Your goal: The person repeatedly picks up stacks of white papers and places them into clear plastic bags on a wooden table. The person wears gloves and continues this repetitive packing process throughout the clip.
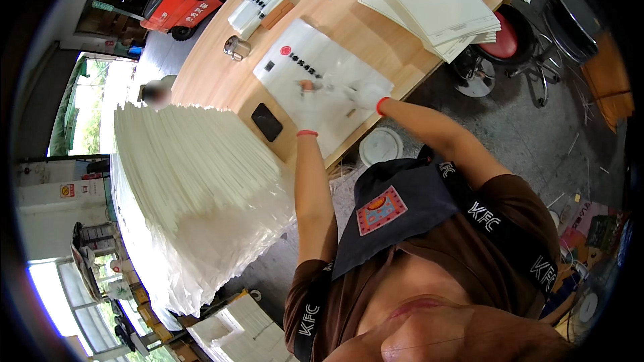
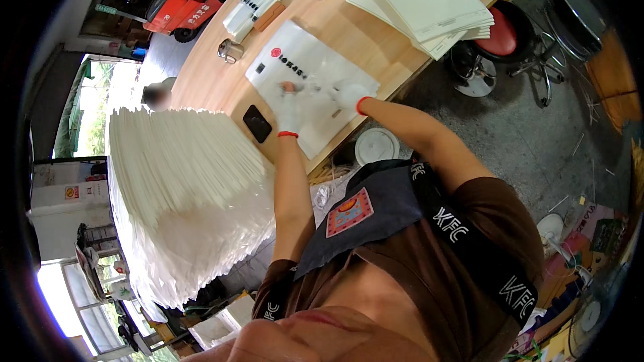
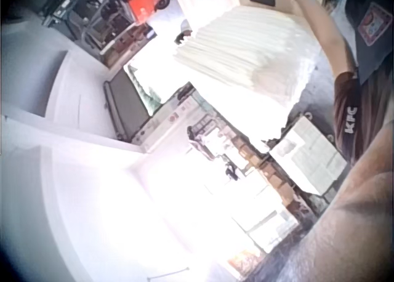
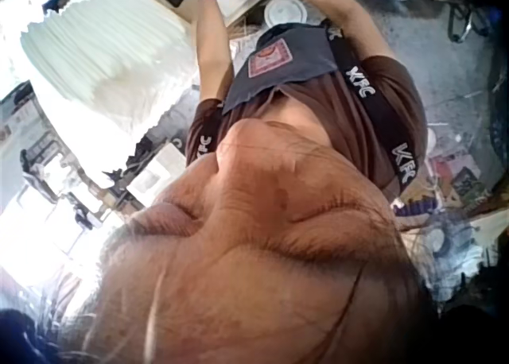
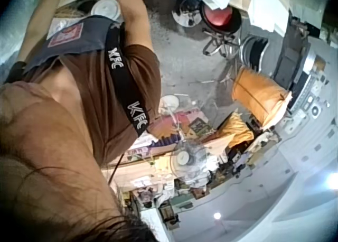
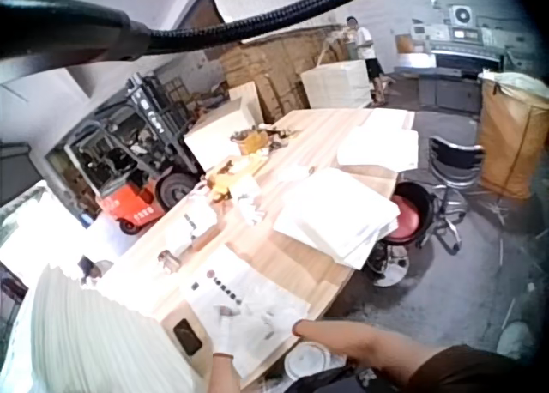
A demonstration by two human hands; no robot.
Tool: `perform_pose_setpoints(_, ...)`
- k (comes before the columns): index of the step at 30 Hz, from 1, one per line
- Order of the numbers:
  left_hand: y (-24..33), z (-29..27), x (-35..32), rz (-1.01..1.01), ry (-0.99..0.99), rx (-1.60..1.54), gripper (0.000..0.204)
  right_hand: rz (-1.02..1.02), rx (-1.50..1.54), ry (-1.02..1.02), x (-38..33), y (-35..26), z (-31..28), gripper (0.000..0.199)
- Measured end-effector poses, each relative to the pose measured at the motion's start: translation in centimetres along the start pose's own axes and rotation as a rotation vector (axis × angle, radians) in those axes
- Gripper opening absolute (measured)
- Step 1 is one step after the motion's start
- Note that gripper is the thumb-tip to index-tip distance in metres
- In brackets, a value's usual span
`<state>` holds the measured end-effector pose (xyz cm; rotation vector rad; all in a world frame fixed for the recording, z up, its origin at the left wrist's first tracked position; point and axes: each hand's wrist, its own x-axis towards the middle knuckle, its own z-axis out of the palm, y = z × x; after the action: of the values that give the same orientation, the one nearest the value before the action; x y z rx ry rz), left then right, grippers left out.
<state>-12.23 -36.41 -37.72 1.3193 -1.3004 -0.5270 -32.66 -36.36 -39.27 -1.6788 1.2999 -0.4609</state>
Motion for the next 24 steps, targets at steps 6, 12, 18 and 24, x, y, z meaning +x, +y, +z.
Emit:
perform_pose_setpoints(6, 9.3, 0.6, 2.1, -0.252, -0.101, -0.456, 0.006, 0.209, -0.243, -0.241, -4.3, 1.0, -7.2, 0.050)
perform_pose_setpoints(12, 18.8, 7.7, -4.9, 0.150, -0.514, 0.121, 0.014, -0.662, -0.140, 0.327, -4.9, -4.1, -5.7, 0.033)
perform_pose_setpoints(18, 20.5, 8.8, -10.3, 0.370, -0.688, 0.269, 0.024, -0.389, -0.304, -0.284, -5.4, 0.9, -4.5, 0.029)
perform_pose_setpoints(24, 6.6, 6.0, -7.1, -0.058, -0.405, 0.205, 0.021, -0.230, -0.646, 0.441, -8.7, 5.5, -14.9, 0.020)
